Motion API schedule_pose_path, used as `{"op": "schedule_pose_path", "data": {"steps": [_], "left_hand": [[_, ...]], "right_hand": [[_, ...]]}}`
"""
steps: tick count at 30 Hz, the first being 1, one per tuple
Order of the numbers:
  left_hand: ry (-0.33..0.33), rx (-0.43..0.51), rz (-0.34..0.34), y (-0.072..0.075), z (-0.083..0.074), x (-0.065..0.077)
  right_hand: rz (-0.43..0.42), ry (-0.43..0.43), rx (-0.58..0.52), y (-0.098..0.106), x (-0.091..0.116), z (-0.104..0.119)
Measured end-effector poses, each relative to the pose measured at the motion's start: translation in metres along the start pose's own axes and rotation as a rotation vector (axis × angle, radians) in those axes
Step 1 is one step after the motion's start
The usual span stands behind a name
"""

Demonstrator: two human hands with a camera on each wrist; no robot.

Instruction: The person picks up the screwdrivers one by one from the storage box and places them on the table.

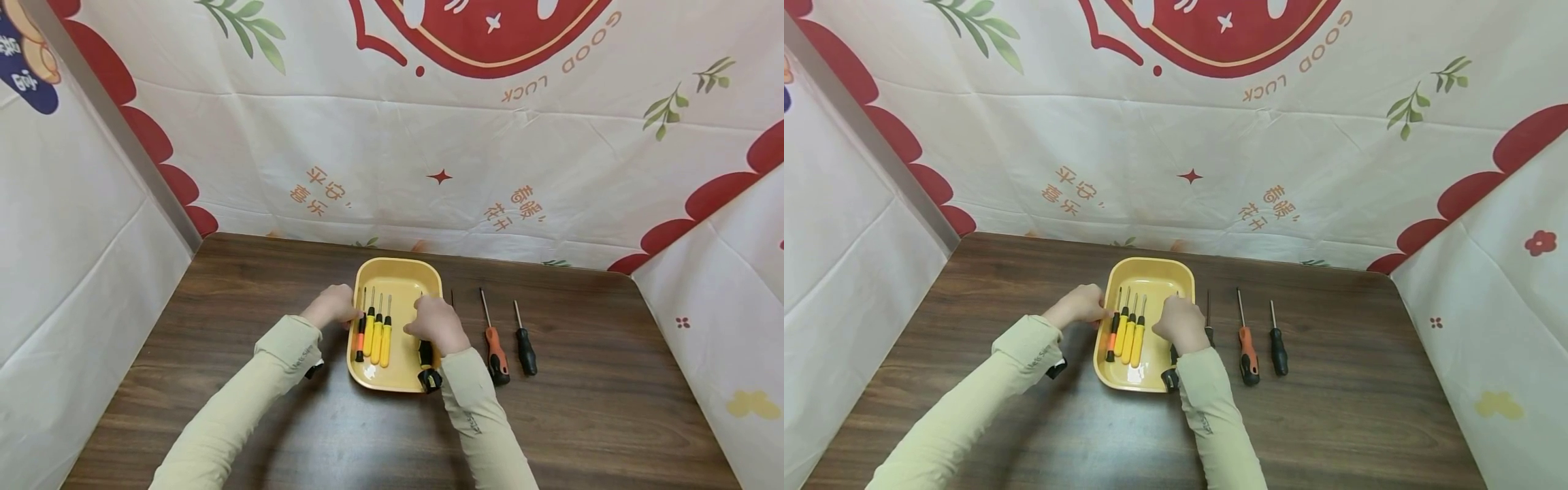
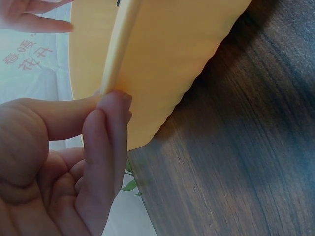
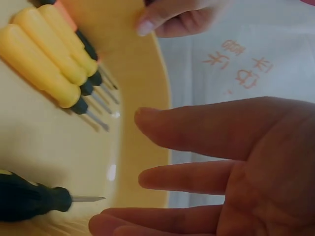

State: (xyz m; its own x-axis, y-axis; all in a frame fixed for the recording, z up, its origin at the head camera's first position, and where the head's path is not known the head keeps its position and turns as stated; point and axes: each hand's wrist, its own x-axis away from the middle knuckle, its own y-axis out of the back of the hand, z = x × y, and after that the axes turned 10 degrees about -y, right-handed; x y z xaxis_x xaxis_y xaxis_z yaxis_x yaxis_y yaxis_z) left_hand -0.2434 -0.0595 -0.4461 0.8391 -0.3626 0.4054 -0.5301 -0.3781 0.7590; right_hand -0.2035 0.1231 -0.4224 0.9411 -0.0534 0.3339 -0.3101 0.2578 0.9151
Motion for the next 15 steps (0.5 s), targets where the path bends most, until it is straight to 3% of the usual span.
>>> {"op": "schedule_pose_path", "data": {"steps": [7, 15], "left_hand": [[0.003, 0.007, 0.007, 0.0, 0.0, -0.001], [0.0, -0.006, 0.005, -0.001, 0.0, -0.002]], "right_hand": [[0.07, -0.001, 0.006, -0.009, -0.008, -0.001], [0.102, -0.073, 0.048, -0.017, -0.015, 0.001]]}}
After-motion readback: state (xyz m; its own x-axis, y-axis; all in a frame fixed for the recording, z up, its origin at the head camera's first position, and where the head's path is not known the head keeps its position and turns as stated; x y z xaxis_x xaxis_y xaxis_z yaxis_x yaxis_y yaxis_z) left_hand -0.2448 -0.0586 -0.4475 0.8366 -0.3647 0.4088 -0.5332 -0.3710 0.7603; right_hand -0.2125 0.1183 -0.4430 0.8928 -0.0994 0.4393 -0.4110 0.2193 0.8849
